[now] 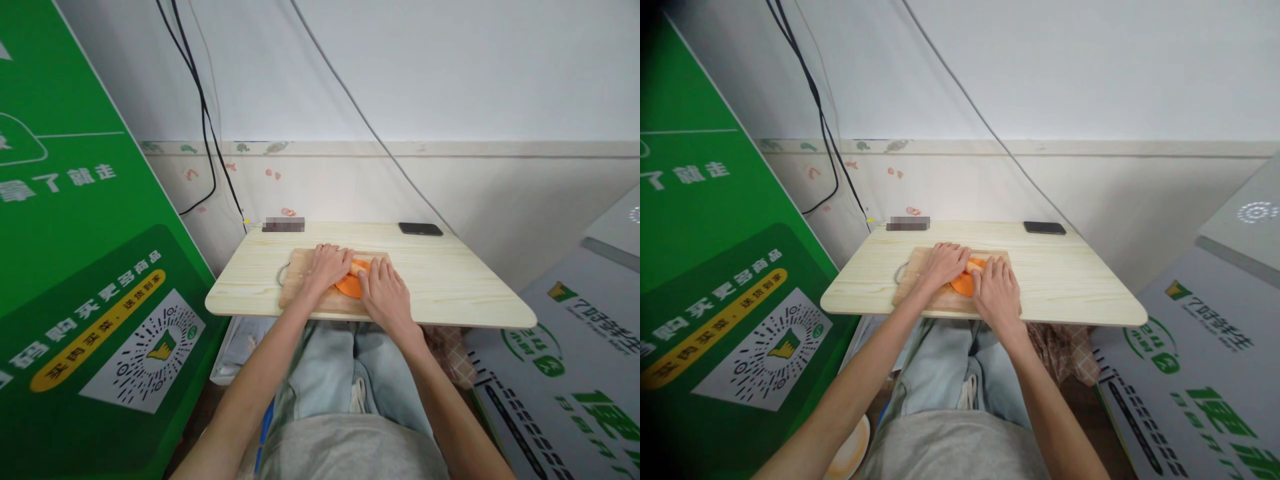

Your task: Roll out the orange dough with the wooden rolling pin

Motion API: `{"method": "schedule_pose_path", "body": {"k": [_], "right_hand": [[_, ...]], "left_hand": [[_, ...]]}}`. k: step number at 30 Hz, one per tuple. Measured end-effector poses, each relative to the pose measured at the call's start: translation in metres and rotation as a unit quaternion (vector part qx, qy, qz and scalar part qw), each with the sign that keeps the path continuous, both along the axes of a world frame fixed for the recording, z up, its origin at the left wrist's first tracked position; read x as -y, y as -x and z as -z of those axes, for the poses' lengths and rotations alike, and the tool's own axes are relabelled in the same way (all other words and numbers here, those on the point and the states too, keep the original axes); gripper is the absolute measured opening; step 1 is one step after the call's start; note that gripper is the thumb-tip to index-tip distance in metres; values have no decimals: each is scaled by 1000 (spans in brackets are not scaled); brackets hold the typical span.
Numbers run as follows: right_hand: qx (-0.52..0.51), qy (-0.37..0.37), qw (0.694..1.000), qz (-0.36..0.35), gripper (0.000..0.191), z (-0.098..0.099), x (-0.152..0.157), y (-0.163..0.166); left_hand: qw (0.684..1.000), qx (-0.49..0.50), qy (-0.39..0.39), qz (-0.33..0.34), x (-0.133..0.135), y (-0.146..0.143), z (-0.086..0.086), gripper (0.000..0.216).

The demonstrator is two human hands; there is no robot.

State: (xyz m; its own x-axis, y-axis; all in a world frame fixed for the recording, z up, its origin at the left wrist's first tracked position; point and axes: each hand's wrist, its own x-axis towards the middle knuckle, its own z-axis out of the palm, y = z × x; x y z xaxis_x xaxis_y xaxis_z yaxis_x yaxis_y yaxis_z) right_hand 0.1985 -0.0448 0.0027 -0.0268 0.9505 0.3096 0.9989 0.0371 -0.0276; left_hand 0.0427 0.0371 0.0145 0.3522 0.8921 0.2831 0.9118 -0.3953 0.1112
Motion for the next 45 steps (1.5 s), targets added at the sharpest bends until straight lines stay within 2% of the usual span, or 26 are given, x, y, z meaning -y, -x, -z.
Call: {"method": "schedule_pose_path", "body": {"k": [2,7,9,12,17,20,23,27,30,33,40,42,45], "right_hand": [[-7,27,1000,-2,76,-4,-8,-5],[-18,118,993,18,68,-26,-62,-31],[-10,136,990,22,66,-31,-73,-35],[12,114,993,16,65,-30,-59,-31],[14,17,999,26,75,-3,7,-5],[17,-15,1000,20,81,7,26,6],[5,14,1000,26,78,1,13,1],[6,77,996,32,69,-22,-28,-19],[21,104,994,25,65,-33,-46,-29],[28,85,996,14,67,-28,-37,-27],[1,-35,999,28,80,16,28,2],[-3,-40,999,32,81,19,30,5],[-19,5,999,50,78,7,9,-3]], "left_hand": [[1000,-3,-2,9,0,0,-1,53],[1000,11,2,-17,0,-4,-2,53],[999,19,10,-28,0,-5,-2,53],[999,33,16,-38,0,-5,-2,55],[998,51,2,-25,-4,-2,2,57],[997,67,-15,-28,-6,0,6,56],[996,79,-19,-28,-6,1,8,55],[996,77,-18,-27,-3,0,6,51],[997,73,-16,-22,0,0,3,50],[996,86,-9,-28,-1,-1,3,49],[995,96,13,-41,-7,2,4,54],[995,92,14,-48,-7,3,4,55],[995,90,11,-51,-6,4,3,56]]}}
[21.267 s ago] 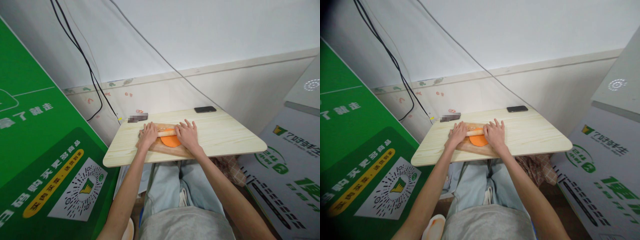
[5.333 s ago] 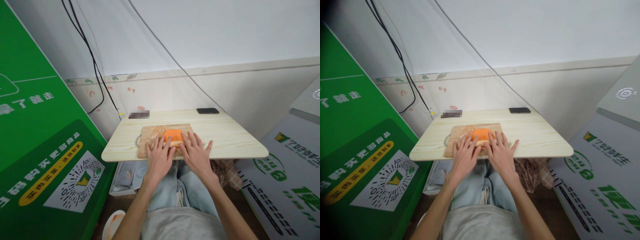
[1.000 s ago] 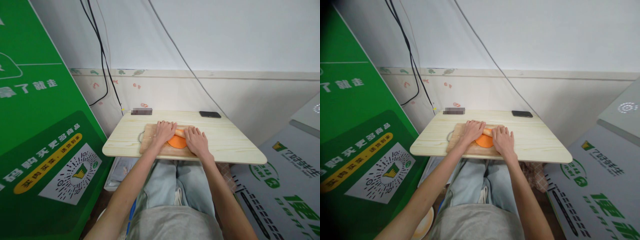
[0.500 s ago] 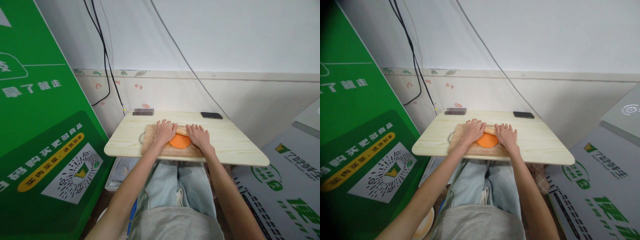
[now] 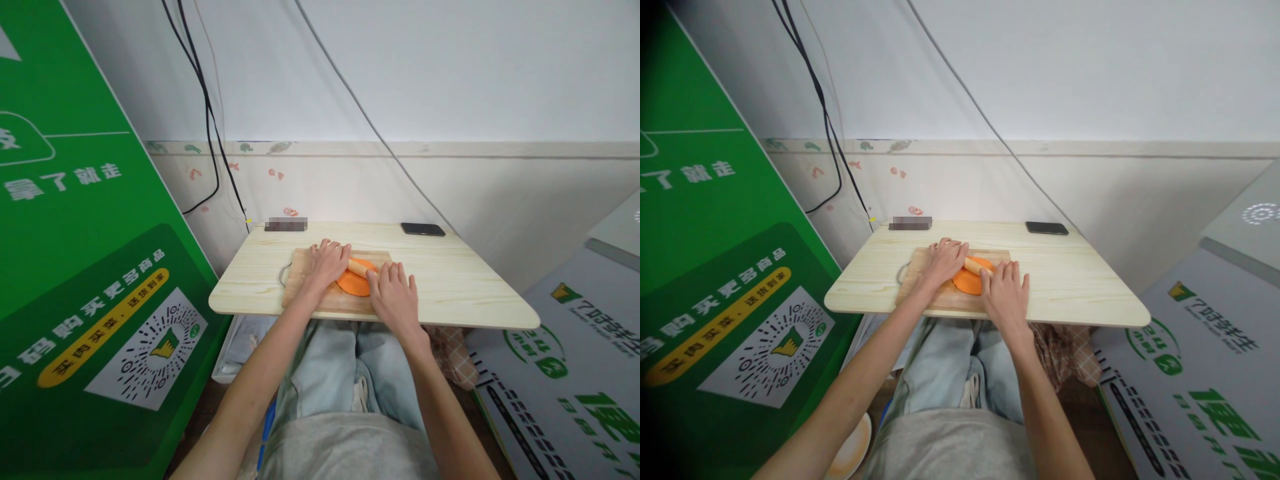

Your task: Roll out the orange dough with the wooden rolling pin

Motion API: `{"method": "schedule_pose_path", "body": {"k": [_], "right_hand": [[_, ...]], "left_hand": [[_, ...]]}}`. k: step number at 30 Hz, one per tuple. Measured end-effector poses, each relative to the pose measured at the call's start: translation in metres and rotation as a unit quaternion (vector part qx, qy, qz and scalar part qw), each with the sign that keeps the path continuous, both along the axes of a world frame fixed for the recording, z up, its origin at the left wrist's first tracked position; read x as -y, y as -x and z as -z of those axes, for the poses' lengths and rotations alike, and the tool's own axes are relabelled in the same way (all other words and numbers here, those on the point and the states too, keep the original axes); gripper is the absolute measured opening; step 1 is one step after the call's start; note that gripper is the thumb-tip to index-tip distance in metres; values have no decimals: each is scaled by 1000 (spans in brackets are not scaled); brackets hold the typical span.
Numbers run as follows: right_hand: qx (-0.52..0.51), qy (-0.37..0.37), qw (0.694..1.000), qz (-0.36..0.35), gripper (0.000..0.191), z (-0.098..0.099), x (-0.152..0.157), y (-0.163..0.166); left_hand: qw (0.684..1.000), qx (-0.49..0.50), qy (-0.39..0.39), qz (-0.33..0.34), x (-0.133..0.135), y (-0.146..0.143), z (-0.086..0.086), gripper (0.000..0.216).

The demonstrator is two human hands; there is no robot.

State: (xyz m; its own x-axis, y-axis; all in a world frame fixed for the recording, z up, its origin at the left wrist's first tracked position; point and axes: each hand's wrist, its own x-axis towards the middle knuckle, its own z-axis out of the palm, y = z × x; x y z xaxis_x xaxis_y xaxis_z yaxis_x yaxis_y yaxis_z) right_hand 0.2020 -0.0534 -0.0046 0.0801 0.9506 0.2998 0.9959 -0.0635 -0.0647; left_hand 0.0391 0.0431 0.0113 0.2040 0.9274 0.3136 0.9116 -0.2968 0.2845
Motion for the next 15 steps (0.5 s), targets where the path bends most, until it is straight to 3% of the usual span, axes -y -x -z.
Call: {"method": "schedule_pose_path", "body": {"k": [4,7,10,15], "right_hand": [[-10,62,998,21,73,-27,-43,-20],[-5,80,997,2,71,-35,-56,-27],[2,46,999,8,68,-27,-45,-24],[-5,-8,1000,7,68,-7,1,-4]], "left_hand": [[1000,-2,-7,6,3,-2,-2,56],[1000,-3,-9,2,4,-2,-3,58],[1000,-6,3,-5,2,-2,-3,61],[1000,12,11,-15,-3,0,0,61]]}}
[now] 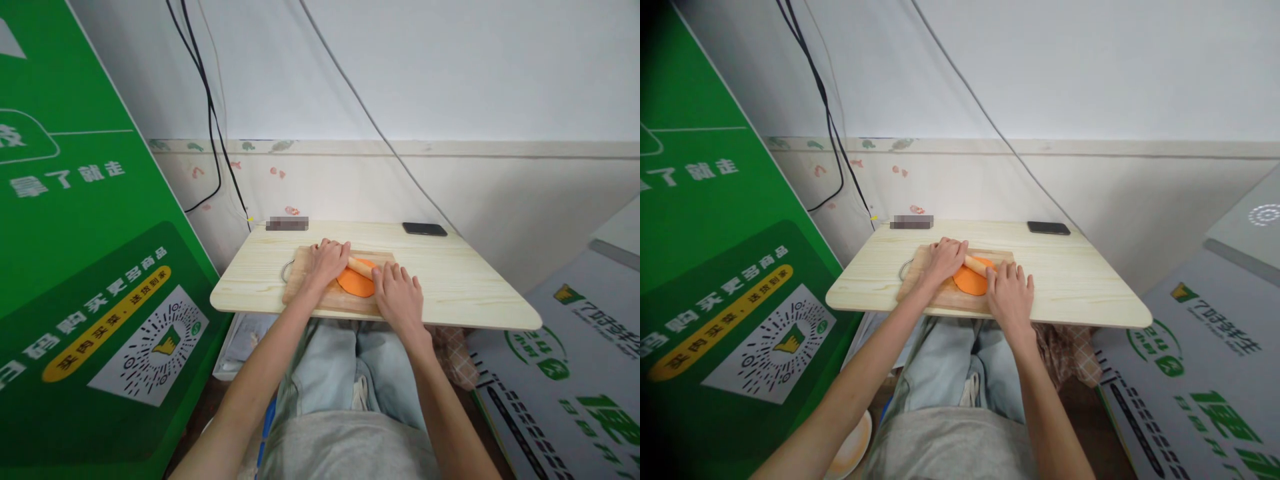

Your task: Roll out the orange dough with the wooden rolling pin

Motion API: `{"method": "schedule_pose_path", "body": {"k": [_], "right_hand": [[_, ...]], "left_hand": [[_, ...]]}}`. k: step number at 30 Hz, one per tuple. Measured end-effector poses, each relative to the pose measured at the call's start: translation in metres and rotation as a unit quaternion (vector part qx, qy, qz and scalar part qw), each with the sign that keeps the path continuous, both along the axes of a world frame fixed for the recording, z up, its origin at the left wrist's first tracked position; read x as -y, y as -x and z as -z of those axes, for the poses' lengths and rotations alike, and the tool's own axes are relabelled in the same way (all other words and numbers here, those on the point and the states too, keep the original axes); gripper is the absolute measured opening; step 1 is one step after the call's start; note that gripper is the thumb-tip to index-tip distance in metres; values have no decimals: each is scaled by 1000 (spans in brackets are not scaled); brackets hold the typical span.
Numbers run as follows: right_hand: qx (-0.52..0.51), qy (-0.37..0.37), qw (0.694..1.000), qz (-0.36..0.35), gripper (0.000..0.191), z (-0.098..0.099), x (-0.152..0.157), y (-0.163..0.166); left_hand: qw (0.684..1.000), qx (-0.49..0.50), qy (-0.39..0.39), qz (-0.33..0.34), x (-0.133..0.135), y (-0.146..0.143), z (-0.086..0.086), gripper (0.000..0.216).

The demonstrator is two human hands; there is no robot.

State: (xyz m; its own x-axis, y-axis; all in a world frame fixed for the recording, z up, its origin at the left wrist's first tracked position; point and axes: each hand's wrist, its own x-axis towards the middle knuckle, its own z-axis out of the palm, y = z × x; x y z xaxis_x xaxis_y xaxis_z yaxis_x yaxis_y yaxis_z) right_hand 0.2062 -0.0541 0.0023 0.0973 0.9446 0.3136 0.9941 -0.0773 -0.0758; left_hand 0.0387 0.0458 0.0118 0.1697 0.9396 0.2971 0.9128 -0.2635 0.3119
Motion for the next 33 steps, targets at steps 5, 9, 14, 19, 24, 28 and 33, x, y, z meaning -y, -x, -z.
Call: {"method": "schedule_pose_path", "body": {"k": [5,9,14,19,24,28,33], "right_hand": [[-17,21,1000,5,67,-7,3,2],[-25,89,995,25,67,-27,-31,-16],[-27,104,994,18,66,-30,-49,-29],[-15,26,999,11,72,-4,-9,-10],[3,-26,1000,-9,81,15,35,17],[-17,14,1000,1,79,4,18,8],[-56,89,994,33,73,-22,-33,-21]], "left_hand": [[1000,22,4,-4,-1,3,0,56],[1000,8,5,0,-1,3,0,59],[1000,0,7,-13,-2,2,-1,60],[1000,10,12,-21,-4,3,2,62],[999,15,9,-31,-6,4,2,62],[1000,2,13,-27,-5,4,0,61],[1000,-8,10,-28,-1,3,-3,64]]}}
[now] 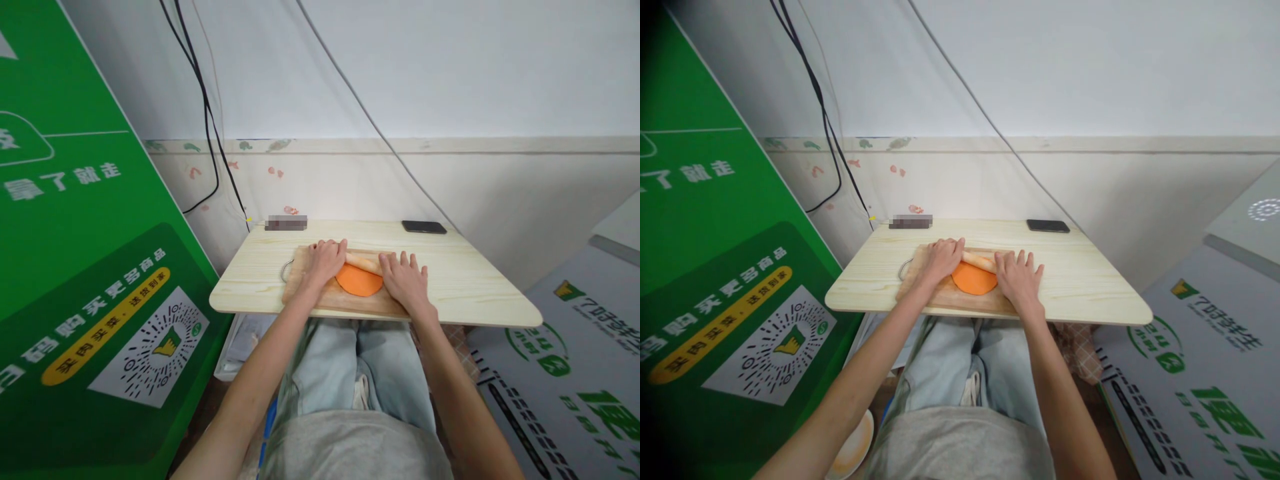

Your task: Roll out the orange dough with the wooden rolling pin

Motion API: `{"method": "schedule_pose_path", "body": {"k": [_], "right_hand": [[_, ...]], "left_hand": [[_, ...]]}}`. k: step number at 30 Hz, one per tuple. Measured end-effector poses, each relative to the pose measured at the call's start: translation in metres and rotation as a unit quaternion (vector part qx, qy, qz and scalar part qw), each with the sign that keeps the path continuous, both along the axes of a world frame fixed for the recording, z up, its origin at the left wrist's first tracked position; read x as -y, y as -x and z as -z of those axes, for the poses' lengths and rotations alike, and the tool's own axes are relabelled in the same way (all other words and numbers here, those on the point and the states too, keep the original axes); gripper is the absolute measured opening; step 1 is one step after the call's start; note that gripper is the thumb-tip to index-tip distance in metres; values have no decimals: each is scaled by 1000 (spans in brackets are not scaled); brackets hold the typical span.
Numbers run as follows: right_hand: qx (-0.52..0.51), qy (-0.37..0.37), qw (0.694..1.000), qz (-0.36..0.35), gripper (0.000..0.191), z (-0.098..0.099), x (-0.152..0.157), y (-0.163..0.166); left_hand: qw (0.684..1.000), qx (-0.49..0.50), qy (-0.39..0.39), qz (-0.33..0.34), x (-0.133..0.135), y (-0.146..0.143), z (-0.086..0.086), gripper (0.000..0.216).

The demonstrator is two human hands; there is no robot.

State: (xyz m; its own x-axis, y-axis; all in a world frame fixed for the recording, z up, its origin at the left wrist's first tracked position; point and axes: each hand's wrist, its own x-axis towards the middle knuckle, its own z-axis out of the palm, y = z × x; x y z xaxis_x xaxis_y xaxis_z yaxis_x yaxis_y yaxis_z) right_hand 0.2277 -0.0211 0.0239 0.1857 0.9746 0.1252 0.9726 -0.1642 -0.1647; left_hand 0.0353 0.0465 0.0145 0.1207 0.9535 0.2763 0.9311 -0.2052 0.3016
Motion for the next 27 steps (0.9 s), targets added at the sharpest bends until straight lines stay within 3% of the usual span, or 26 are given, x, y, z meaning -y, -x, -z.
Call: {"method": "schedule_pose_path", "body": {"k": [4,11,14,23,27], "right_hand": [[20,-18,999,-20,74,-2,-4,-5],[38,-79,995,-51,79,31,74,32],[37,-100,992,-67,83,36,86,39],[-31,-23,999,19,81,3,-11,-8],[-15,-32,999,0,77,4,-6,-9]], "left_hand": [[1000,3,-1,-6,1,0,0,62],[1000,22,-5,6,-3,1,3,62],[1000,22,-3,12,-4,2,4,62],[1000,9,4,5,-3,1,4,63],[1000,8,1,6,-3,1,4,64]]}}
